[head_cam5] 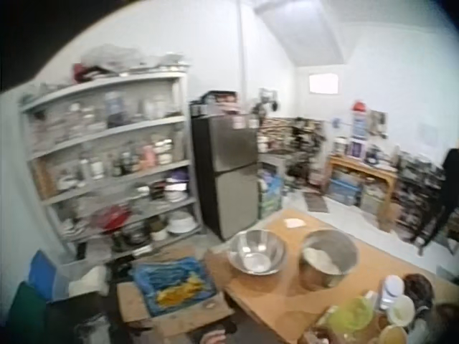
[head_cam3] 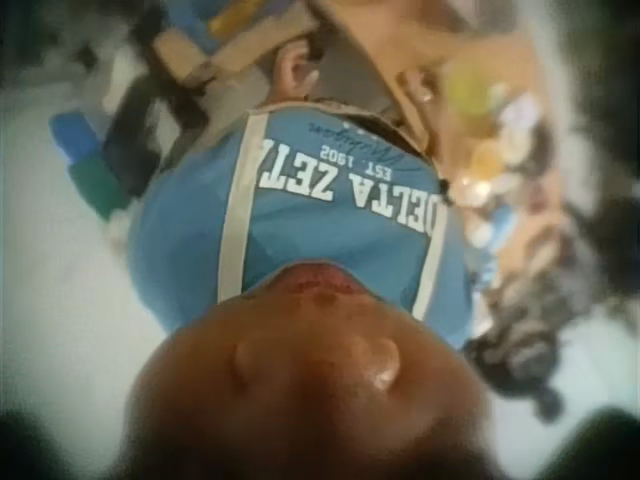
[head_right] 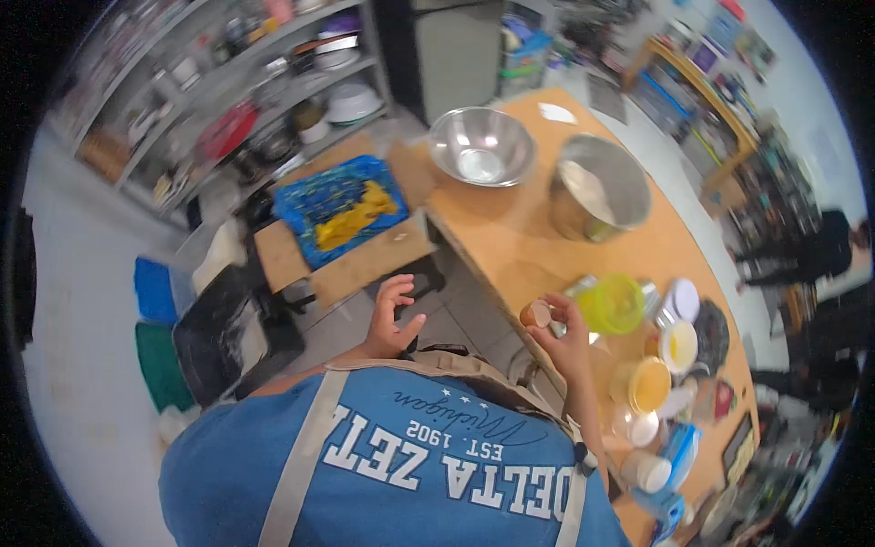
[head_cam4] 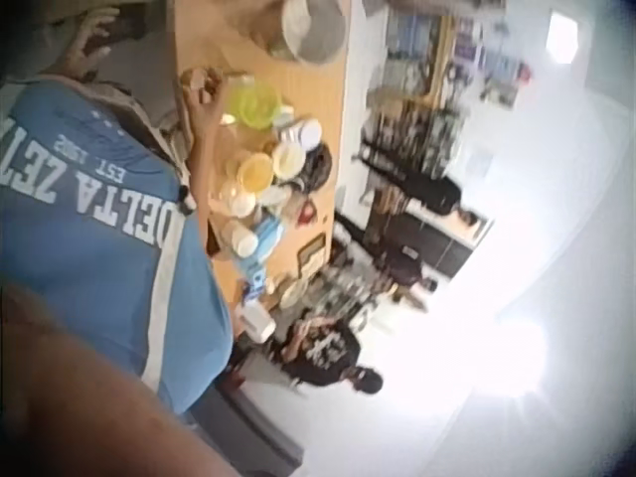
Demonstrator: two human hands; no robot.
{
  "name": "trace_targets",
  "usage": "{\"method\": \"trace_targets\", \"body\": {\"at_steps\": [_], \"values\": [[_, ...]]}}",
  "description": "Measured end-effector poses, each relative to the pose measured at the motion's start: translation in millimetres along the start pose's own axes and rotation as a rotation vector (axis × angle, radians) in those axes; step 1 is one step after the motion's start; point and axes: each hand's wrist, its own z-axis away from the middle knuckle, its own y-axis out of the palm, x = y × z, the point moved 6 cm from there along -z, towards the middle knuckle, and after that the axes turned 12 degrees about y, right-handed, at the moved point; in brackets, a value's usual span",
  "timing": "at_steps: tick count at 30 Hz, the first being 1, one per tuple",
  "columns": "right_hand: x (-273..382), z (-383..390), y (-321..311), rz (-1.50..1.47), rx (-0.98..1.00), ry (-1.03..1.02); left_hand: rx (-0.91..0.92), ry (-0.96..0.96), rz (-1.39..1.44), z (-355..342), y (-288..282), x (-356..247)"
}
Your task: The person pours flour from a bowl into a large mixing bowl, cracks and separates egg yolks into a container on a digital scale, and pours milk from a carton into the container.
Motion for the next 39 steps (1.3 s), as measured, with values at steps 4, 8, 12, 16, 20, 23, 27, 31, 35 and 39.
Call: {"method": "trace_targets", "body": {"at_steps": [4,8,12,16,20,23,27,31,35,39], "values": [[31.2,-14.3,111.1,-0.073,0.202,-0.055,-0.054,-0.1,-0.111,39.2,-93.4,8.1],[59.3,-17.7,228.4,-0.159,0.446,-0.115,-0.157,-0.12,-0.268,84.8,-185.8,3.4],[92.8,-13.2,317.3,-0.047,0.638,-0.171,-0.289,-0.234,-0.422,133.9,-253.9,-3.2],[108.0,-29.9,376.2,0.034,0.773,-0.214,-0.421,-0.262,-0.527,170.7,-285.7,-6.9],[128.4,-54.4,423.7,0.061,0.875,-0.237,-0.591,-0.325,-0.595,190.6,-313.4,0.4],[148.8,-67.8,448.6,0.152,0.938,-0.296,-0.684,-0.35,-0.63,195.9,-324.7,1.9],[164.7,-86.7,479.3,0.196,0.965,-0.305,-0.744,-0.356,-0.679,196.7,-332.4,4.7],[183.6,-90.7,495.1,0.216,1.016,-0.31,-0.803,-0.367,-0.692,195.3,-335.7,10.3],[187.0,-91.9,494.0,0.215,1.014,-0.363,-0.796,-0.356,-0.716,190.1,-340.2,11.2],[180.6,-93.8,476.1,0.172,0.946,-0.352,-0.737,-0.327,-0.712,180.3,-340.4,7.5]]}}
